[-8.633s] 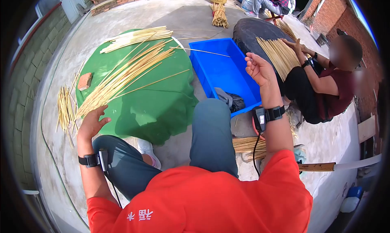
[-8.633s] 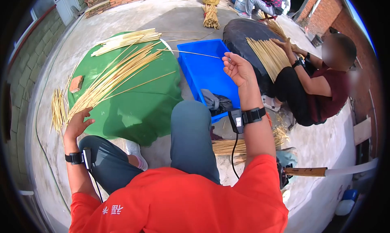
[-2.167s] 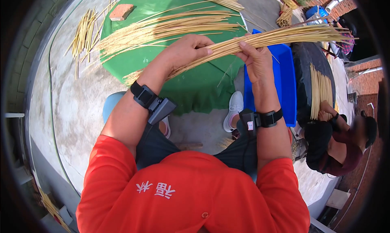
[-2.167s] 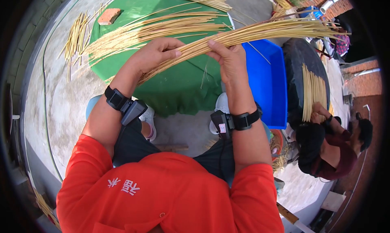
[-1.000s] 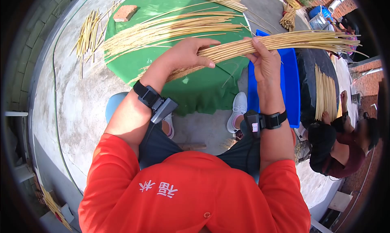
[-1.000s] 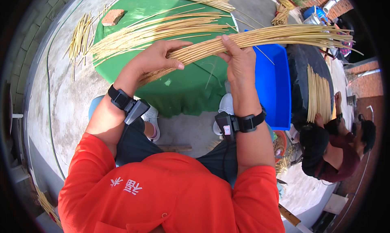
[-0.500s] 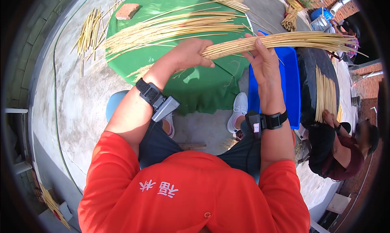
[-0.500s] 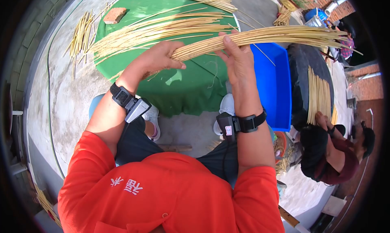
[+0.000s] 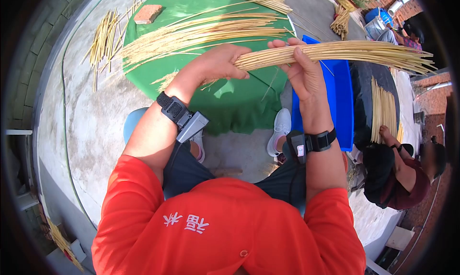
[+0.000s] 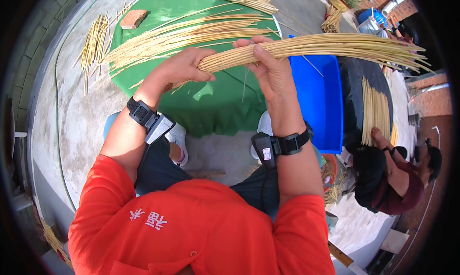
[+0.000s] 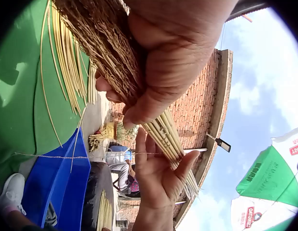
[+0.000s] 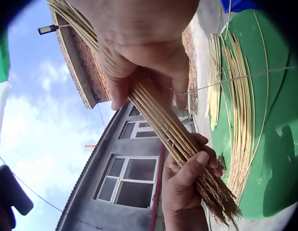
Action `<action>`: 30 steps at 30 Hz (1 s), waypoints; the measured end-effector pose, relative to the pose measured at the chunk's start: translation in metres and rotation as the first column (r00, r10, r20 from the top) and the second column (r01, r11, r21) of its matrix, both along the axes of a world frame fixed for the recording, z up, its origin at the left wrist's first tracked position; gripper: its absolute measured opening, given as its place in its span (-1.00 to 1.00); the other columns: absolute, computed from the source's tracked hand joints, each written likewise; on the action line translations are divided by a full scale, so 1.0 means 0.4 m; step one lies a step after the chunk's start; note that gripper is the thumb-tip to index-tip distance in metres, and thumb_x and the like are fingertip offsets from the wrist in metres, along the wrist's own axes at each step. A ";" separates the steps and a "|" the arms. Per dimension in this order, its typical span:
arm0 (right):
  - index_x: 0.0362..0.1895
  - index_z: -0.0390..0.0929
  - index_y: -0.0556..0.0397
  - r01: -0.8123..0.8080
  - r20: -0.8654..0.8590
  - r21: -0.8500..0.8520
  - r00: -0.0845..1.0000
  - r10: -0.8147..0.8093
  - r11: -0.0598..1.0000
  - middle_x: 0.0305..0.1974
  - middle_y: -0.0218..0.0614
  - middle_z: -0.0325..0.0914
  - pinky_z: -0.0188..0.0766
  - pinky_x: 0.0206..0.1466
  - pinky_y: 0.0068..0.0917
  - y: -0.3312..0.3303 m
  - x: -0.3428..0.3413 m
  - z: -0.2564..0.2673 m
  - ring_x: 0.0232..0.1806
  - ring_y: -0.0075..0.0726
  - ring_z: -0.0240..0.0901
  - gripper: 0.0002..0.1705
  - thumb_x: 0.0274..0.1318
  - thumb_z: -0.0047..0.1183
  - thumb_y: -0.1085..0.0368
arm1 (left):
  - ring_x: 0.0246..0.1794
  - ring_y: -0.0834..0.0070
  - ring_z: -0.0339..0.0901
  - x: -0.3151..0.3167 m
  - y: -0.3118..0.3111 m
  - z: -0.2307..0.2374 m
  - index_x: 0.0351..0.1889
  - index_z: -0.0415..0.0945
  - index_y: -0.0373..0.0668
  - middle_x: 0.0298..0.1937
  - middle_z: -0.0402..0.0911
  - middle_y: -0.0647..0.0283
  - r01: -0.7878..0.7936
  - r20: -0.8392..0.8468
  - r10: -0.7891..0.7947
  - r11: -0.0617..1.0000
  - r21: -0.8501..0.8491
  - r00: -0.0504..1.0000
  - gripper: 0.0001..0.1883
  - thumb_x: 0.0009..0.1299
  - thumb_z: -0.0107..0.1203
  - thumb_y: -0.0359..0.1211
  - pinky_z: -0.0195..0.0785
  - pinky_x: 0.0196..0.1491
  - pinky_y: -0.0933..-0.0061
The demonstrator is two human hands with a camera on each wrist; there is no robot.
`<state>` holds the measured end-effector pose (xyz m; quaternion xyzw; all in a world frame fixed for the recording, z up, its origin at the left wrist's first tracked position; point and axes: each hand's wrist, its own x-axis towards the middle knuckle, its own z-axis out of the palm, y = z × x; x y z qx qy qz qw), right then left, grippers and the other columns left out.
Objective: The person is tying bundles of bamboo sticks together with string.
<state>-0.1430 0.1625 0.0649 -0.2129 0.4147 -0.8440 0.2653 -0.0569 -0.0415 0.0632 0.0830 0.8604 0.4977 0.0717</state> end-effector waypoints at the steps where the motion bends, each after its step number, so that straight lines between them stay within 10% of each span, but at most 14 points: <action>1: -0.12 0.41 0.15 -0.001 -0.011 -0.003 1.000 0.001 1.000 -0.18 0.03 0.51 0.38 0.07 -0.12 0.000 -0.003 0.004 -0.02 0.01 0.44 -0.71 0.03 0.08 0.38 | -0.55 0.58 0.35 -0.002 -0.005 0.005 -0.12 0.44 -0.20 -0.54 0.45 0.30 -0.001 -0.011 0.001 1.000 -0.003 1.000 -0.59 0.05 0.23 -0.35 0.24 -0.47 0.55; 9: -0.06 0.34 0.23 0.277 0.188 -0.214 0.953 -0.239 0.937 -0.13 0.11 0.46 0.34 0.12 -0.02 0.041 -0.039 0.007 0.02 0.07 0.39 -0.58 0.09 0.07 0.21 | -0.30 0.17 0.48 0.010 -0.067 -0.011 -0.10 0.45 -0.06 -0.33 0.55 0.24 -0.462 -0.633 0.064 0.741 -0.487 0.771 -0.52 -0.04 0.30 -0.29 0.33 -0.26 0.23; 13: -0.24 0.43 0.24 0.288 0.249 -0.113 0.935 -0.254 0.951 -0.20 0.06 0.50 0.45 0.03 -0.05 0.045 -0.046 -0.013 -0.06 0.05 0.45 -0.73 0.07 0.08 0.28 | -0.31 0.20 0.48 0.015 -0.043 0.009 -0.12 0.47 -0.06 -0.34 0.55 0.26 -0.630 -0.808 0.003 0.628 -0.457 0.589 -0.49 -0.10 0.34 -0.31 0.34 -0.27 0.22; 16: -0.26 0.43 0.22 0.350 0.256 -0.117 0.915 -0.312 0.929 -0.19 0.02 0.50 0.45 0.03 -0.05 0.032 -0.051 -0.017 -0.06 -0.01 0.46 -0.76 0.06 0.09 0.30 | -0.26 0.26 0.47 0.032 -0.007 0.044 -0.15 0.47 -0.09 -0.30 0.54 0.27 -0.873 -0.972 0.009 0.441 -0.207 0.235 -0.48 -0.13 0.36 -0.29 0.32 -0.24 0.29; 18: -0.23 0.42 0.21 0.364 0.273 -0.176 0.911 -0.310 0.915 -0.16 0.01 0.48 0.43 0.07 -0.08 0.018 -0.043 -0.007 -0.03 -0.04 0.44 -0.75 0.06 0.09 0.31 | -0.07 0.32 0.42 0.078 0.012 0.016 0.00 0.40 -0.09 -0.13 0.49 0.18 -0.562 -0.882 0.192 0.822 -0.095 0.431 -0.37 -0.09 0.36 -0.24 0.30 -0.09 0.35; 19: -0.23 0.42 0.21 0.356 0.263 -0.186 0.916 -0.302 0.916 -0.16 0.01 0.48 0.43 0.07 -0.08 0.014 -0.039 -0.007 -0.03 -0.04 0.44 -0.75 0.06 0.09 0.31 | -0.01 0.31 0.40 0.093 0.035 0.011 0.05 0.34 -0.13 -0.06 0.45 0.16 -0.393 -0.576 0.291 0.918 -0.057 0.764 -0.32 -0.05 0.35 -0.19 0.29 -0.03 0.34; 21: -0.19 0.39 0.22 0.322 0.256 -0.259 0.932 -0.257 0.911 -0.13 0.00 0.47 0.40 0.11 -0.09 -0.007 -0.028 -0.015 0.00 -0.03 0.41 -0.74 0.07 0.08 0.33 | 0.06 0.29 0.37 0.074 0.071 -0.017 0.11 0.28 -0.18 0.01 0.42 0.14 -0.280 -0.160 0.286 0.958 0.065 0.945 -0.27 -0.01 0.34 -0.14 0.29 0.03 0.33; 23: -0.13 0.36 0.23 0.289 0.264 -0.248 0.939 -0.223 0.925 -0.06 0.00 0.42 0.31 0.19 -0.04 -0.031 -0.006 -0.015 0.08 -0.02 0.34 -0.70 0.08 0.07 0.34 | 0.03 0.19 0.42 0.024 0.092 -0.081 0.12 0.20 -0.28 -0.02 0.41 0.04 -0.081 -0.067 0.283 0.482 0.873 0.957 -0.25 0.10 0.28 -0.07 0.33 0.04 0.27; 24: -0.09 0.34 0.23 0.258 0.255 -0.255 0.948 -0.193 0.932 -0.02 0.00 0.39 0.25 0.22 -0.02 -0.047 0.004 -0.022 0.11 -0.01 0.30 -0.66 0.08 0.07 0.33 | 0.03 0.19 0.42 0.010 0.088 -0.062 0.12 0.20 -0.28 -0.02 0.41 0.04 -0.097 -0.066 0.310 0.482 0.871 0.948 -0.25 0.10 0.28 -0.07 0.33 0.04 0.27; 26: 0.01 0.30 0.18 0.184 0.239 -0.233 0.963 -0.128 0.955 0.08 -0.02 0.30 0.11 0.29 0.02 -0.075 0.040 -0.016 0.20 -0.04 0.19 -0.58 0.08 0.08 0.31 | -0.01 0.11 0.44 -0.022 0.056 -0.023 -0.02 0.26 -0.29 -0.09 0.43 -0.01 -0.019 0.070 0.369 -0.141 0.990 0.927 -0.40 0.17 0.22 -0.06 0.35 0.04 0.16; 30: 0.04 0.31 0.11 -0.010 0.169 -0.195 0.985 0.044 0.981 0.10 -0.11 0.30 0.11 0.28 0.01 -0.113 0.078 -0.059 0.25 -0.06 0.12 -0.55 0.07 0.10 0.26 | -0.02 0.06 0.43 -0.066 -0.009 -0.041 -0.21 0.27 -0.22 -0.09 0.41 -0.11 -0.067 0.301 0.489 -0.440 0.896 0.819 -0.63 0.24 0.16 -0.19 0.33 0.07 -0.08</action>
